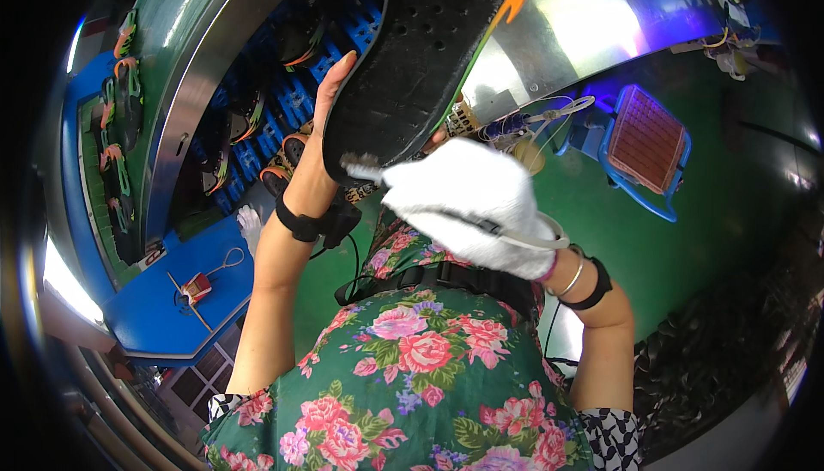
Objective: Apply glue to the edges and bottom of a shoe sole using a brush.
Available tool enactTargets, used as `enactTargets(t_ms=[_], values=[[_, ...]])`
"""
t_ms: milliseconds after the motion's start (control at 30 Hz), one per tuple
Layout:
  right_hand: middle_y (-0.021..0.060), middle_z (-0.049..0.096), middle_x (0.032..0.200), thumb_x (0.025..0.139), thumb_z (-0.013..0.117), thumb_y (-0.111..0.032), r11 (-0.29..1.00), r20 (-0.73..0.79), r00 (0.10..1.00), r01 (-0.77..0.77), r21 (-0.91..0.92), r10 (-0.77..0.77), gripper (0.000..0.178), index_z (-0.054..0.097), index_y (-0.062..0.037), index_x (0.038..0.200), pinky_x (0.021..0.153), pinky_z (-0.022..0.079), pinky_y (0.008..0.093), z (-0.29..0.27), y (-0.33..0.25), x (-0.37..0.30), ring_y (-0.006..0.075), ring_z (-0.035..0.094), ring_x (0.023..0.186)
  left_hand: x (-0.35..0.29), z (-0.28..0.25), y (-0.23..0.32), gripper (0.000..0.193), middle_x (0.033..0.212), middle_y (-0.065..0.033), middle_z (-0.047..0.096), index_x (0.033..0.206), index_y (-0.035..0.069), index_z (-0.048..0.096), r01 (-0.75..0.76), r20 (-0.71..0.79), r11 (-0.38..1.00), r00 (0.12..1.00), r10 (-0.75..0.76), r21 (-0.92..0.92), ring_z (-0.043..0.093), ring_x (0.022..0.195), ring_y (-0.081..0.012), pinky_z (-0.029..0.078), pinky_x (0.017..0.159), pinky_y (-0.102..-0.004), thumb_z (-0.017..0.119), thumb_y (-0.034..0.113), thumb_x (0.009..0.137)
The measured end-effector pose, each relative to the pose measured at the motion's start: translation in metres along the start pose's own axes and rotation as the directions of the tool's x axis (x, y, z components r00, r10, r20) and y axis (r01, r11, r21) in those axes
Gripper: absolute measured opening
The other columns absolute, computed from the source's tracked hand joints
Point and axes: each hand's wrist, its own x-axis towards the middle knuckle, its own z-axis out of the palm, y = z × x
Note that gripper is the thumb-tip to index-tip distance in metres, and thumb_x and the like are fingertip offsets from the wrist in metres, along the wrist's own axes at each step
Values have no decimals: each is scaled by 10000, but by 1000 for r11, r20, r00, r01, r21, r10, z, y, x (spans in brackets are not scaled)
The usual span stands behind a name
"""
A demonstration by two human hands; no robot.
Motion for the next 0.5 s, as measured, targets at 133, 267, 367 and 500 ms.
enactTargets(t_ms=[133,267,367,500], values=[[141,774,1010,793,795,57,940,-24,983,-168,296,183,203,782,-19,981,828,576,352,6,5,-10,239,738,920,9,-8,-2,787,1477,-305,512,1524,28,455,12,80,999,997,-8,-44,586,1240,-533,455,1050,-693,502,580,965],[127,781,1030,830,792,26,897,-81,951,-249,364,297,139,781,5,967,857,583,310,9,5,-7,190,745,951,8,-4,-4,851,1486,-327,487,1555,23,405,23,149,992,989,-4,-125,570,1218,-594,470,1045,-677,447,643,974],[128,782,1037,824,796,25,836,52,951,-293,464,305,149,780,12,971,872,585,313,-2,10,-7,181,748,949,5,4,-17,794,1449,-298,541,1524,-7,437,-6,226,999,974,15,-38,613,1213,-520,481,1060,-655,437,609,1023],[126,783,1005,817,804,6,968,-155,959,-217,124,235,174,792,-21,988,816,587,316,-24,21,8,179,746,898,-3,1,-30,758,1364,-252,626,1484,9,495,-170,-123,971,981,150,-167,665,1178,-434,549,993,-613,416,614,1035]])
